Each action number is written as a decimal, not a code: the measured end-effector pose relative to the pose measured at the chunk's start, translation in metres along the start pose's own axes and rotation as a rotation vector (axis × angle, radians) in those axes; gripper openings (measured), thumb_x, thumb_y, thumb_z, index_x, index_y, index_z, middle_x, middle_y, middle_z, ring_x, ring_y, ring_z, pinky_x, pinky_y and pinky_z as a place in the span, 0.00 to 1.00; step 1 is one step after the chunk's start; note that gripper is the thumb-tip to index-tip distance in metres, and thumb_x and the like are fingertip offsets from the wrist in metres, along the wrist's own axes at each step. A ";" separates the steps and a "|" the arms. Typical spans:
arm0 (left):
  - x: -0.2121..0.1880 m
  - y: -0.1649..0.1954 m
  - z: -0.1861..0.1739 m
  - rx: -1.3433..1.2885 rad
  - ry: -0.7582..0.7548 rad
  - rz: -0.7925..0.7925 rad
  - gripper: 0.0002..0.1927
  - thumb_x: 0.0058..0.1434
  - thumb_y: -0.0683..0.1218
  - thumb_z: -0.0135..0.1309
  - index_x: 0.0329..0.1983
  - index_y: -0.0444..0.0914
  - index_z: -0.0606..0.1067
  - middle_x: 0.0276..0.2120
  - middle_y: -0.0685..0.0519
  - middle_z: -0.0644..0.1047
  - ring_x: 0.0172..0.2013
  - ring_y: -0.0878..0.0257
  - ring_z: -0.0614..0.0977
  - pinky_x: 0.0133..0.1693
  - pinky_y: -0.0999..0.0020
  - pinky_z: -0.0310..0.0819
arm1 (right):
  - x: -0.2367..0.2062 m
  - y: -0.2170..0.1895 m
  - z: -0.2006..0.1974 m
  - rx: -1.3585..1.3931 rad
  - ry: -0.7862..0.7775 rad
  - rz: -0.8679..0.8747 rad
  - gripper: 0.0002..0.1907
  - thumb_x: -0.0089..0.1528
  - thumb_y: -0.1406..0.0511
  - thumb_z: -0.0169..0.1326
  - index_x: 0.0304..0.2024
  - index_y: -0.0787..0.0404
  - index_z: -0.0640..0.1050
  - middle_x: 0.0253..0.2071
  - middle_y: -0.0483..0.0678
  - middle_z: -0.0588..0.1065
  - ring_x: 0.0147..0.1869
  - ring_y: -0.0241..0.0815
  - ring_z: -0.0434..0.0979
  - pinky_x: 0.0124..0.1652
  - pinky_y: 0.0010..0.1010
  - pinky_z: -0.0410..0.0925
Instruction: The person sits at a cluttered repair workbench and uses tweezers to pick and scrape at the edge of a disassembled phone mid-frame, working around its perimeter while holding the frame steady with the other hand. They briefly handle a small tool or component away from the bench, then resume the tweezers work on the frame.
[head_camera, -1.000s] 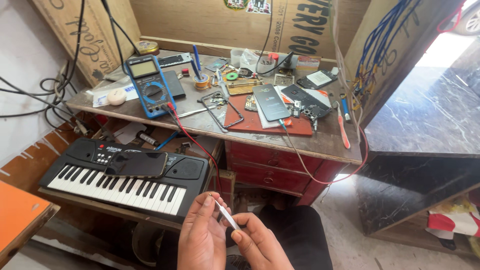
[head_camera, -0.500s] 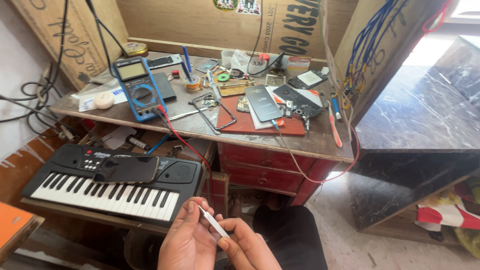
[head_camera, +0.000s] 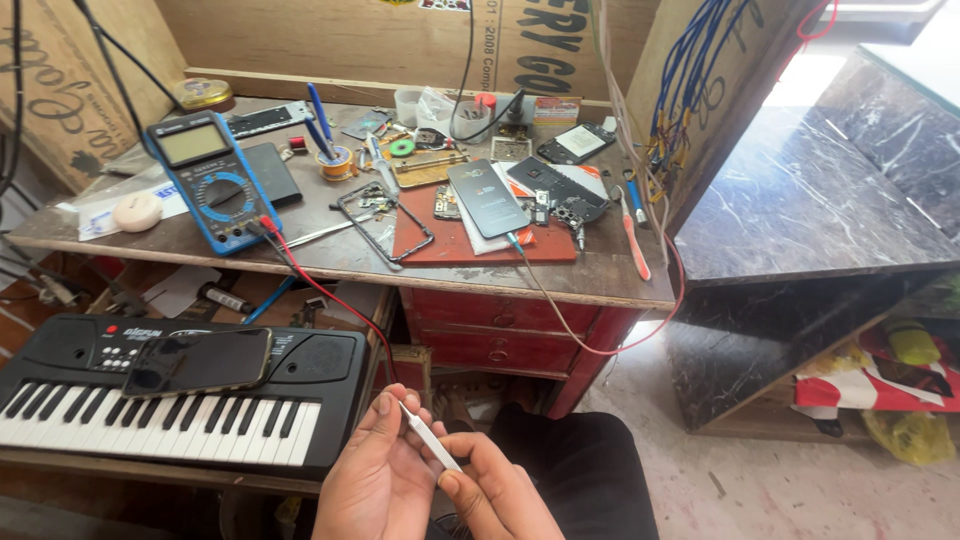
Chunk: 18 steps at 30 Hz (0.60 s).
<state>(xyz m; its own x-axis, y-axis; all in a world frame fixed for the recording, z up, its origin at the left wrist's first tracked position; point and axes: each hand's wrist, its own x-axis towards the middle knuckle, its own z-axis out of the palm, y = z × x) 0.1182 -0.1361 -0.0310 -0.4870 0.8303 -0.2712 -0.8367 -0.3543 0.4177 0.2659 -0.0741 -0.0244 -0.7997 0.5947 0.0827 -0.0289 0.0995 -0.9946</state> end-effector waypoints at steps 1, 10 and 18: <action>0.002 -0.001 0.002 -0.004 -0.016 -0.006 0.09 0.68 0.49 0.50 0.46 0.41 0.74 0.37 0.56 0.74 0.40 0.64 0.77 0.49 0.59 0.72 | 0.000 0.000 -0.002 0.007 0.004 0.011 0.17 0.67 0.60 0.52 0.54 0.65 0.75 0.44 0.50 0.84 0.55 0.38 0.81 0.58 0.31 0.67; 0.015 -0.014 0.028 -0.091 -0.028 -0.117 0.09 0.66 0.48 0.51 0.45 0.40 0.74 0.36 0.55 0.75 0.38 0.62 0.77 0.47 0.59 0.74 | -0.005 0.008 -0.014 0.215 0.131 0.099 0.14 0.68 0.64 0.52 0.53 0.65 0.76 0.25 0.36 0.68 0.26 0.23 0.59 0.28 0.18 0.53; 0.027 -0.026 0.049 -0.129 0.042 -0.111 0.09 0.64 0.47 0.55 0.44 0.38 0.75 0.35 0.55 0.76 0.36 0.63 0.76 0.45 0.66 0.74 | 0.004 0.015 -0.027 0.494 0.050 0.168 0.17 0.69 0.61 0.50 0.56 0.63 0.70 0.20 0.34 0.61 0.18 0.24 0.54 0.20 0.19 0.49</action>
<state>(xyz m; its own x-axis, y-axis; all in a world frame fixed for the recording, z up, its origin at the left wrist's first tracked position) 0.1393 -0.0833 -0.0065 -0.3979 0.8494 -0.3467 -0.9097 -0.3163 0.2692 0.2782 -0.0484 -0.0377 -0.7881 0.6089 -0.0896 -0.1921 -0.3817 -0.9041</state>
